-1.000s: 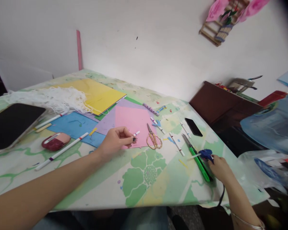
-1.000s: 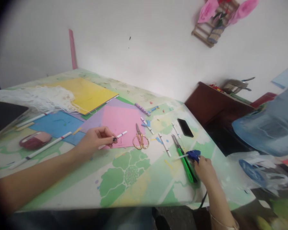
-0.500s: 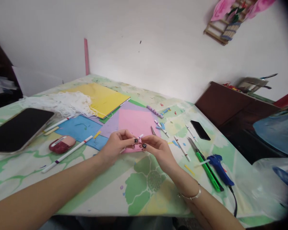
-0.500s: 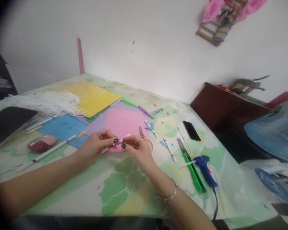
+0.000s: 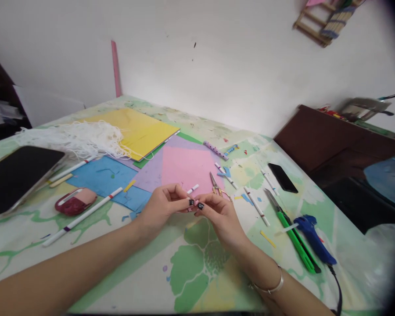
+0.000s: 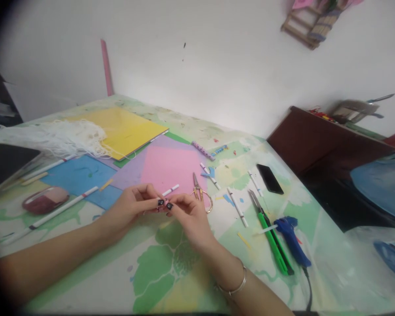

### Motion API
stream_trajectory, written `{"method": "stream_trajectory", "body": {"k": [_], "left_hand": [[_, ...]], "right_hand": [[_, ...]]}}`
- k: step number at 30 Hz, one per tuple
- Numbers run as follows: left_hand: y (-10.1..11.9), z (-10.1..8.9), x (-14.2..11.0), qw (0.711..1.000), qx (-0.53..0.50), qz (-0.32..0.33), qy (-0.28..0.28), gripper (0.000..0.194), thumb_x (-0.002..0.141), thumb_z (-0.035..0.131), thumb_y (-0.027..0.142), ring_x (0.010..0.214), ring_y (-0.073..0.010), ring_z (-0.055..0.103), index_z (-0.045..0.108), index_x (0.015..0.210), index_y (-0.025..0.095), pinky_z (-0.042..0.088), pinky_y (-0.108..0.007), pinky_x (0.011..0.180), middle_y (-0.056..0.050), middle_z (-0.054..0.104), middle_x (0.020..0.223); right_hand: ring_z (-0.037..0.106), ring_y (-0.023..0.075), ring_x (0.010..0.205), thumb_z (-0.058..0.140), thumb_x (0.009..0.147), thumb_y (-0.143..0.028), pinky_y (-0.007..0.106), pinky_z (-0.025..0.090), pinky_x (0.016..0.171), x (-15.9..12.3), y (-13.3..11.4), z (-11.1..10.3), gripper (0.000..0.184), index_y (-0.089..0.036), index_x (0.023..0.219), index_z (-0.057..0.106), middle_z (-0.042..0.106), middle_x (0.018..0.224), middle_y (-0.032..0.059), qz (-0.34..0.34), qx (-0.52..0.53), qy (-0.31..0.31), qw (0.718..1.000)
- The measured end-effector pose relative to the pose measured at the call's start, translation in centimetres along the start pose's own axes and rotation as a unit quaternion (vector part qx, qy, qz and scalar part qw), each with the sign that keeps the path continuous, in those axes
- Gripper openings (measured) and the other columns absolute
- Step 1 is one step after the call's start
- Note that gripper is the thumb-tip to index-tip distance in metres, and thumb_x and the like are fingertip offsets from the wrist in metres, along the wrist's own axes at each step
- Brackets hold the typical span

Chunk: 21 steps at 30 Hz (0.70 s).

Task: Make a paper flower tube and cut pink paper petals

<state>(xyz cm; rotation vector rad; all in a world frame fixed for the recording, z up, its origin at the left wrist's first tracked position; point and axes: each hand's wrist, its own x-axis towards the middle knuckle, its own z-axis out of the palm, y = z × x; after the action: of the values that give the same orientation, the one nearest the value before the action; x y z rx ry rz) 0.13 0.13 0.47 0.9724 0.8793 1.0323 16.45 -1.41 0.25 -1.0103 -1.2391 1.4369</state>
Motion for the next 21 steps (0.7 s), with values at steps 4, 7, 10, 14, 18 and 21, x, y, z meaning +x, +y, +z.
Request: {"method": "stream_trajectory", "body": {"k": [4,7,10,14,18,21], "left_hand": [[0.07,0.16,-0.05,1.000,0.002,-0.012,0.010,0.021,0.063,0.078,0.022,0.065,-0.0109,0.062,0.058,0.063,0.014,0.048,-0.020,0.063,0.000,0.068,0.067],[0.07,0.22,-0.02,1.000,-0.010,-0.023,0.014,0.022,0.062,0.079,0.022,0.066,-0.0121,0.064,0.059,0.064,0.014,0.050,-0.022,0.065,-0.002,0.069,0.069],[0.07,0.20,0.01,0.999,-0.021,-0.034,0.015,0.022,0.062,0.079,0.025,0.071,-0.0146,0.066,0.060,0.066,0.014,0.051,-0.025,0.071,-0.004,0.071,0.073],[0.12,0.00,0.14,0.998,0.000,-0.040,0.041,0.021,0.062,0.079,0.029,0.072,-0.0146,0.065,0.065,0.067,0.014,0.052,-0.025,0.071,-0.005,0.071,0.075],[0.13,-0.30,0.41,0.995,0.044,-0.046,0.075,0.018,0.064,0.077,0.029,0.066,-0.0119,0.062,0.069,0.068,0.014,0.051,-0.020,0.061,-0.004,0.070,0.072],[0.15,-0.32,0.50,0.993,0.060,-0.061,0.077,0.016,0.069,0.074,0.030,0.066,-0.0127,0.063,0.071,0.069,0.014,0.052,-0.020,0.060,-0.005,0.071,0.073]], "right_hand": [[0.059,0.0111,0.069,0.070,0.074,-0.034,0.025,0.050,0.068,-0.09,-0.23,0.18,0.018,-0.017,0.080,0.067,0.066,0.077,0.0015,0.008,0.000,-0.006,1.000],[0.058,0.0109,0.068,0.068,0.076,-0.035,0.025,0.050,0.067,-0.14,-0.10,0.24,0.018,-0.017,0.080,0.065,0.065,0.077,0.0014,0.010,0.003,-0.009,1.000],[0.059,0.0122,0.070,0.066,0.078,-0.036,0.027,0.051,0.067,-0.10,0.09,0.13,0.019,-0.017,0.081,0.063,0.065,0.079,0.0022,0.004,-0.004,-0.009,1.000],[0.060,0.0127,0.071,0.064,0.079,-0.036,0.027,0.053,0.066,0.04,0.08,-0.21,0.019,-0.018,0.081,0.060,0.063,0.080,0.0021,-0.036,-0.044,0.040,0.998],[0.058,0.0111,0.058,0.060,0.081,-0.033,0.027,0.053,0.058,-0.12,-0.01,-0.30,0.015,-0.019,0.081,0.054,0.057,0.064,-0.0024,-0.070,-0.106,0.096,0.987],[0.056,0.0099,0.050,0.055,0.084,-0.029,0.025,0.052,0.052,-0.53,0.14,-0.06,0.011,-0.020,0.083,0.050,0.055,0.058,-0.0045,-0.077,-0.143,0.097,0.982]]}}
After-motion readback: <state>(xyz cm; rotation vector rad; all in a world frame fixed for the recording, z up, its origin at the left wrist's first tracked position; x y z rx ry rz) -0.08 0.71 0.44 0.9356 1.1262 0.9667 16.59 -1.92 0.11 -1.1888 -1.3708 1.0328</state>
